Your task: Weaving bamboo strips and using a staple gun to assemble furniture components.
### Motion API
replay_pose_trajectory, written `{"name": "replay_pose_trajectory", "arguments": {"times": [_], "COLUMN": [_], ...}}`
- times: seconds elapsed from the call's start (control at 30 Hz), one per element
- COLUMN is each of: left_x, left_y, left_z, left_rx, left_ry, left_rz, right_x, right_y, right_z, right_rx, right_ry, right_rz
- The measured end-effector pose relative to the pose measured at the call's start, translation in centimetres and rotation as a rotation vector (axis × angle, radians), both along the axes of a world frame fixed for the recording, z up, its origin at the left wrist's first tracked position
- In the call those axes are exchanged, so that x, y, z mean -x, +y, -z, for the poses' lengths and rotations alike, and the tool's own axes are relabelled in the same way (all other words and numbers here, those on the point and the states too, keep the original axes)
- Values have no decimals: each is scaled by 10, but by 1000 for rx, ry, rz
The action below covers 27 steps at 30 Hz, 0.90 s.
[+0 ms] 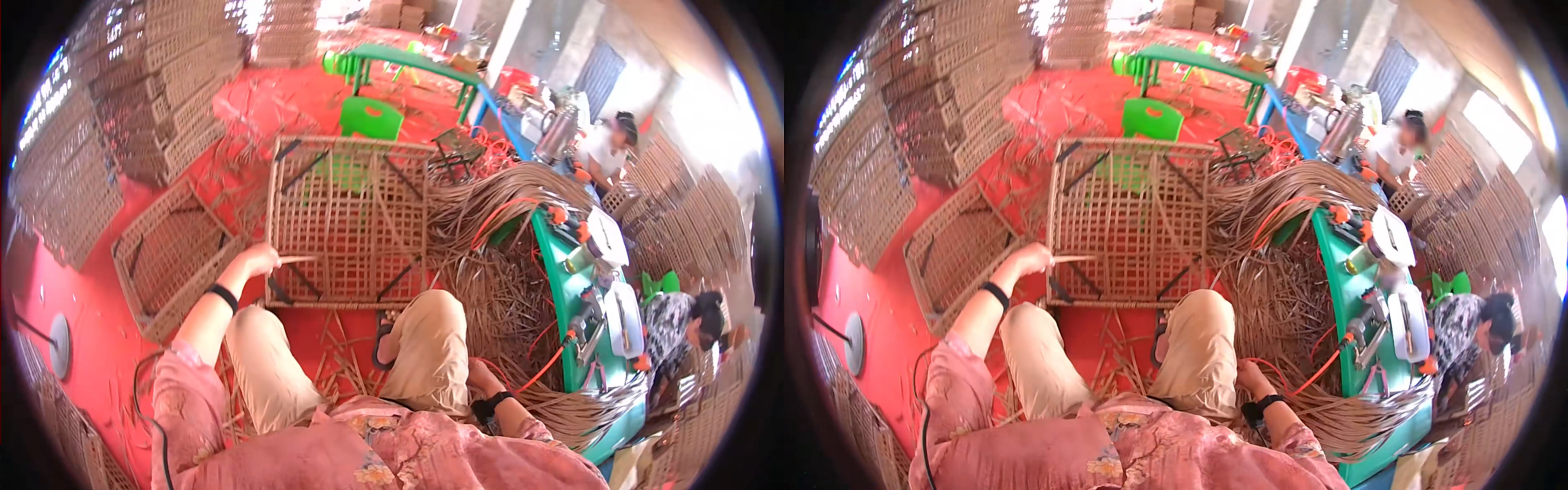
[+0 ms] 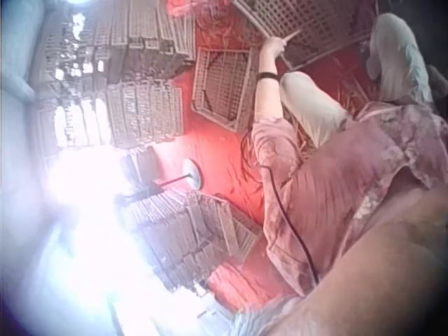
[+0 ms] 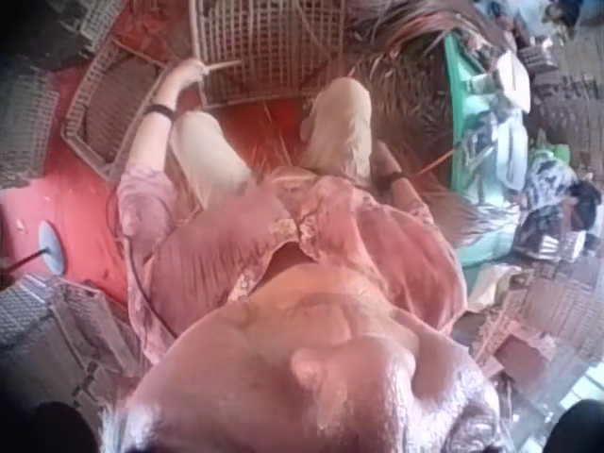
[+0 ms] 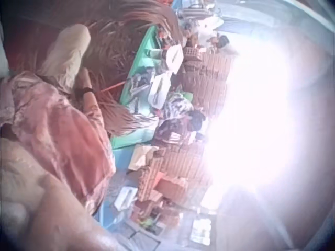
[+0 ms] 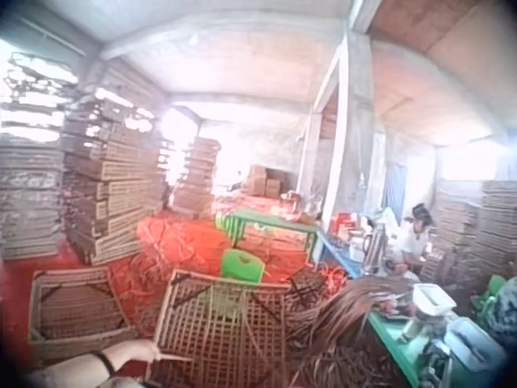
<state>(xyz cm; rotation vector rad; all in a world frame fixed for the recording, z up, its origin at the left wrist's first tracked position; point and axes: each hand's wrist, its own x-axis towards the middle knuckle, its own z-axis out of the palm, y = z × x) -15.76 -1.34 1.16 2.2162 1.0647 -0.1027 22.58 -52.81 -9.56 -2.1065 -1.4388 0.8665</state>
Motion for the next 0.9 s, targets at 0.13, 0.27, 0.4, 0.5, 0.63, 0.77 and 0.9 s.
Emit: {"name": "replay_pose_trajectory", "arguments": {"times": [0.13, 0.27, 0.4, 0.5, 0.63, 0.77, 0.9], "left_x": [3, -26, -38, -64, -84, -115, -106], "left_y": [-25, -65, -60, -53, -44, -69, -65], "left_z": [-14, -46, -30, -18, -13, -72, -74], "left_rx": [-95, 168, 90, -14, -83, -134, 32], "left_ry": [154, 85, 90, 92, 254, 445, 436], "left_rz": [-9, -329, -285, -191, -146, -161, -308], "right_x": [-2, -3, -8, -12, -9, 14, 18], "right_y": [-11, -20, -16, -15, -16, -28, -16], "right_z": [-6, -36, -72, -82, -58, -69, -66], "right_rx": [-10, -95, -289, -378, -418, -301, -298], "right_ry": [88, 221, 243, 235, 301, 500, 372], "right_rz": [165, 328, 368, 419, 403, 391, 318]}}
